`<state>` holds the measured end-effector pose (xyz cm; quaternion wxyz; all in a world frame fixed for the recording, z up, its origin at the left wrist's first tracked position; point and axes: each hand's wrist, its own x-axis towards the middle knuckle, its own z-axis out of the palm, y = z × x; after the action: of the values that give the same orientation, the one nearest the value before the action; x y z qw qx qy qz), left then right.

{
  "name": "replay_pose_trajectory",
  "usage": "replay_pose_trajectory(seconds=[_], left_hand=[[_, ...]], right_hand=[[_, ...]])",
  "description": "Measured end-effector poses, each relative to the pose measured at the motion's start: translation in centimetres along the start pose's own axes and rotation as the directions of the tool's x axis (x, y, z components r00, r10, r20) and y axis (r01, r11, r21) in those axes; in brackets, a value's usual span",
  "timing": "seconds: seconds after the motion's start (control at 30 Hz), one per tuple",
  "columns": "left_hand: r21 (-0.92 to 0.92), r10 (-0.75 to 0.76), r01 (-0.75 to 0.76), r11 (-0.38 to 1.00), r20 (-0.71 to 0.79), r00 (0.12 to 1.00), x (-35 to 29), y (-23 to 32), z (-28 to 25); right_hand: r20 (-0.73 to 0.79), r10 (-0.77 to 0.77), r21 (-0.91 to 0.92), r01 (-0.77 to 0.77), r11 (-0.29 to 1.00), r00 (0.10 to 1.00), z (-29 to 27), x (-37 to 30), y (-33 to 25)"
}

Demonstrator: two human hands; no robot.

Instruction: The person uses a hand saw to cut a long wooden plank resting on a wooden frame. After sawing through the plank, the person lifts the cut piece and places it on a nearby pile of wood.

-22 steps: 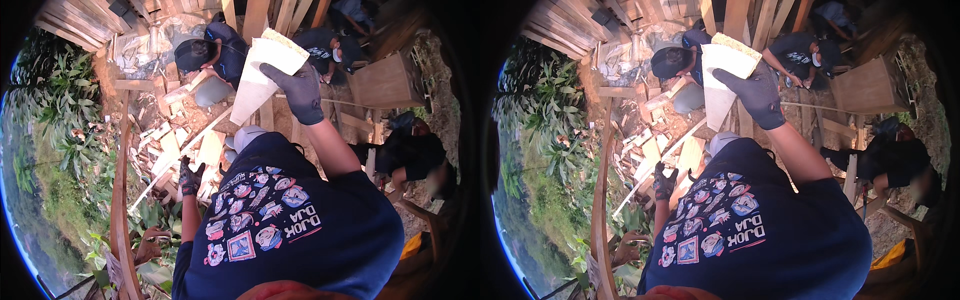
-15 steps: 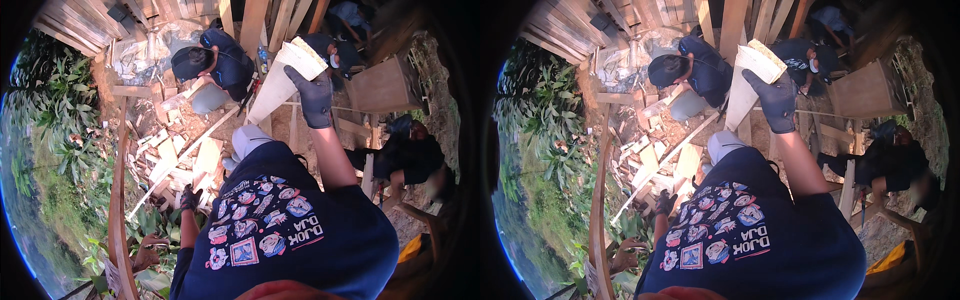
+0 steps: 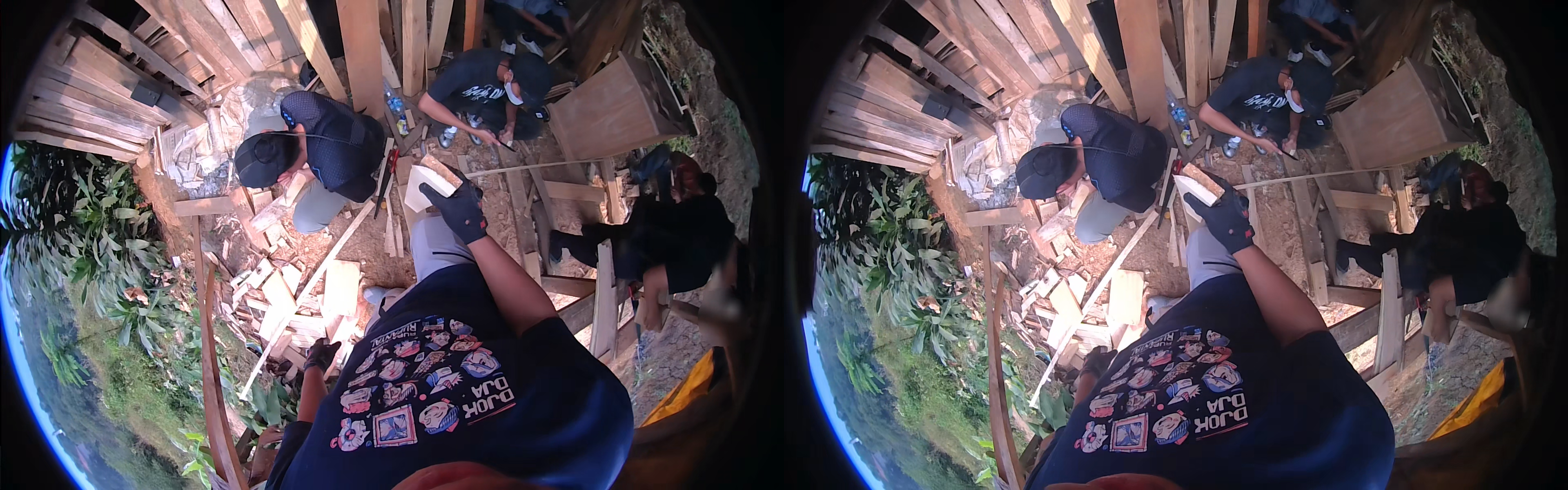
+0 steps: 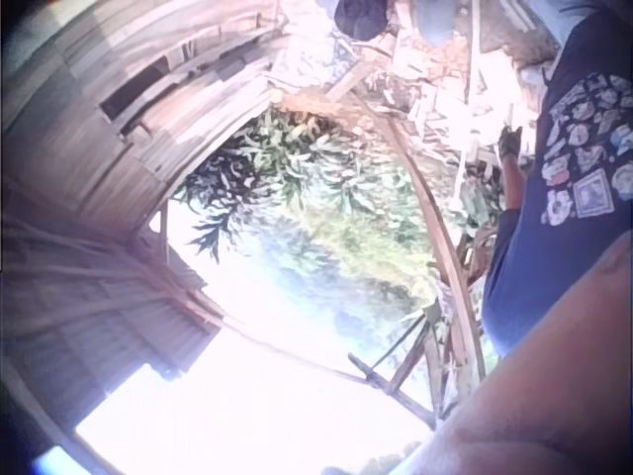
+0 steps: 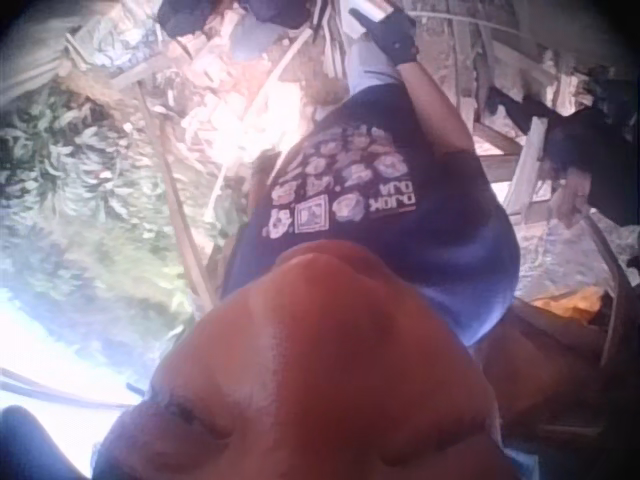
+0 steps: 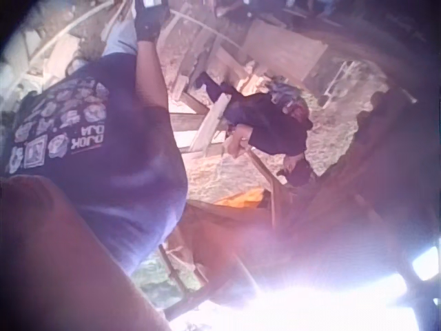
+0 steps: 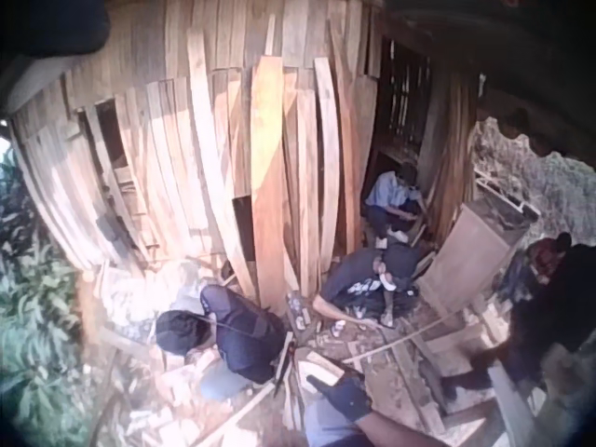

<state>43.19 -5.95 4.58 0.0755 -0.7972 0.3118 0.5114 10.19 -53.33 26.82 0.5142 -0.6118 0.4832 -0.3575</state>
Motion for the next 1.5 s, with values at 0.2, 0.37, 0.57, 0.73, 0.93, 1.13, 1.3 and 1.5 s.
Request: replay_pose_trajectory(seconds=[0.2,0.37,0.57,0.73,0.93,1.13,1.3,1.5], left_hand=[[-0.083,-0.116,0.101,0.991,-0.2,0.973,-0.3,12.5,-5.2],[-0.181,-0.283,0.247,0.952,-0.212,0.936,1.9,19.2,-2.0],[-0.15,-0.487,0.467,0.872,-0.157,0.859,0.3,32.7,1.8],[-0.375,-0.396,0.281,0.883,-0.276,0.876,0.1,34.8,7.4],[-0.518,-0.517,0.393,0.76,-0.114,0.848,-2.2,38.4,13.4],[-0.573,-0.547,0.428,0.699,-0.043,0.836,-2.9,39.7,16.5],[-0.631,-0.582,0.445,0.635,-0.013,0.813,-4.2,40.4,18.2],[-0.687,-0.624,0.472,0.552,0.036,0.781,-6.6,42.0,20.1]], right_hand=[[0.154,-0.086,-0.174,0.112,0.978,0.984,-5.8,5.1,-0.1],[0.386,-0.091,-0.293,0.215,0.932,0.918,-12.3,15.2,-0.2],[0.3,-0.115,-0.334,0.217,0.917,0.947,-14.9,28.5,4.1],[0.302,0.055,-0.006,-0.056,0.998,0.952,-18.1,42.5,3.1],[0.268,-0.05,-0.212,0.11,0.971,0.962,-19.8,50.2,-2.3],[0.151,-0.087,-0.374,0.138,0.917,0.985,-18.7,57.8,-3.2],[0.048,-0.079,-0.397,0.092,0.913,0.996,-18.4,63.2,-4.2],[0.002,-0.16,-0.319,0.152,0.936,0.987,-17.1,69.8,-5.1]])
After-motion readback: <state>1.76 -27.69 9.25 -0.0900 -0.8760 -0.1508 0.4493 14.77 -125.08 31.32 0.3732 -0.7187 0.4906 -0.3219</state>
